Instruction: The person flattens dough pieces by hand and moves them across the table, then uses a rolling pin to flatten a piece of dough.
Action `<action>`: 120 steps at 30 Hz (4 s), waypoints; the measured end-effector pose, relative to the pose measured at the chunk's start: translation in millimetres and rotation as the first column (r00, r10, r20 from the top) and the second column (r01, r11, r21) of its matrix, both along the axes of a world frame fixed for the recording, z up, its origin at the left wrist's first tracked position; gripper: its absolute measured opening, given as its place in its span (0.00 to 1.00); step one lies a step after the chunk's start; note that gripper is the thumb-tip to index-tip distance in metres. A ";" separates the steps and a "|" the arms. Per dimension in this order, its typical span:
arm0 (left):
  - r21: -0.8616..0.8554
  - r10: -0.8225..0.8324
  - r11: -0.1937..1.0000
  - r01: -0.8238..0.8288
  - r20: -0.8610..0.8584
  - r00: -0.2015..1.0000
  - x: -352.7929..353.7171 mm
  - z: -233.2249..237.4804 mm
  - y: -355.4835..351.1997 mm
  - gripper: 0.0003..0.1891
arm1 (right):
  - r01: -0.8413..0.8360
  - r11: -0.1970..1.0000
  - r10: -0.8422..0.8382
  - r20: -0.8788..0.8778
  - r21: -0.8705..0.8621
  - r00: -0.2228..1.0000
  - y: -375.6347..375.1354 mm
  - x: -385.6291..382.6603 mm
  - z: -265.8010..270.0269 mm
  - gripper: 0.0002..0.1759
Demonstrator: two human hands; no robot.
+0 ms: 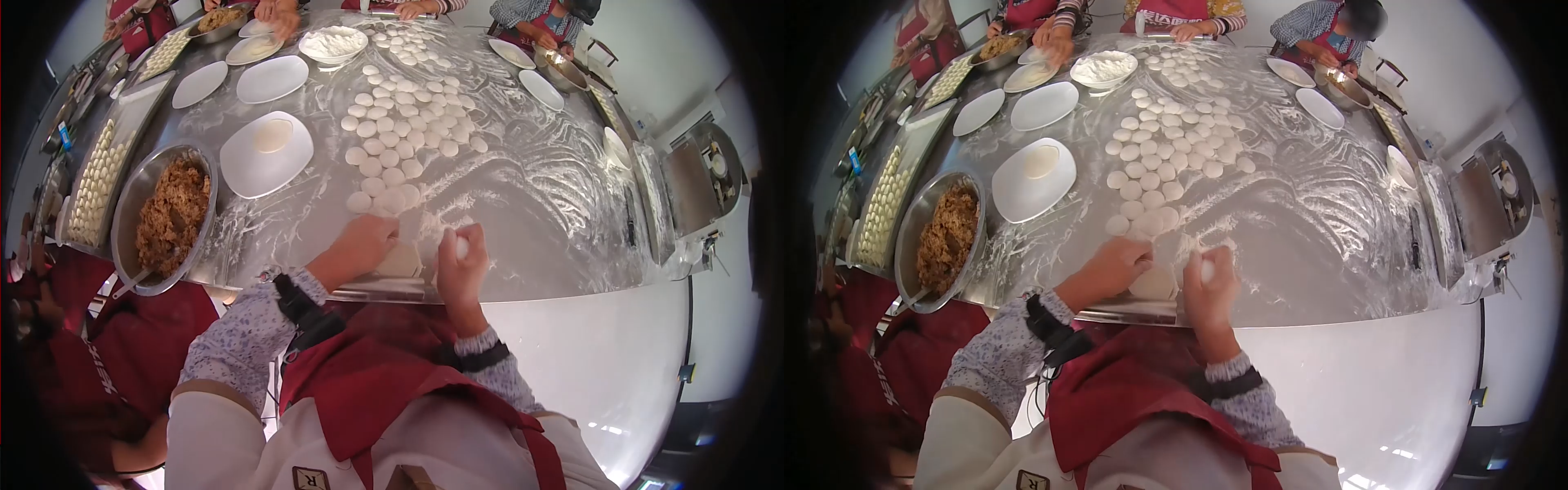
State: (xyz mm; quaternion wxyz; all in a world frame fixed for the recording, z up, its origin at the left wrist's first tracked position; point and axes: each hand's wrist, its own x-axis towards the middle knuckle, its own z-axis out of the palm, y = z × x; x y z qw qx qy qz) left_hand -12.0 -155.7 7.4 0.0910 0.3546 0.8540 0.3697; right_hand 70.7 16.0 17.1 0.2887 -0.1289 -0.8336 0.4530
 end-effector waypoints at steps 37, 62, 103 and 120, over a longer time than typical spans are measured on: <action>0.219 0.200 0.956 -0.194 -0.003 0.980 -0.8 -12.2 22.0 0.08 | 0.011 0.992 -0.002 -0.068 0.122 0.998 -7.4 -64.4 11.4 0.09; 0.509 0.341 0.732 -0.453 0.302 0.890 -65.1 18.6 -91.8 0.10 | 0.030 0.999 -0.031 -0.020 -0.036 0.999 -5.5 10.4 8.4 0.09; -0.020 0.018 1.000 -0.016 0.092 0.996 8.7 4.0 6.3 0.06 | 0.009 1.000 -0.009 -0.040 -0.004 0.999 -2.5 -38.4 -3.2 0.10; 0.080 0.251 0.967 -0.243 -0.104 0.963 -0.9 -11.3 27.6 0.08 | -0.030 0.994 0.038 -0.079 0.102 0.996 -9.7 -84.0 11.7 0.12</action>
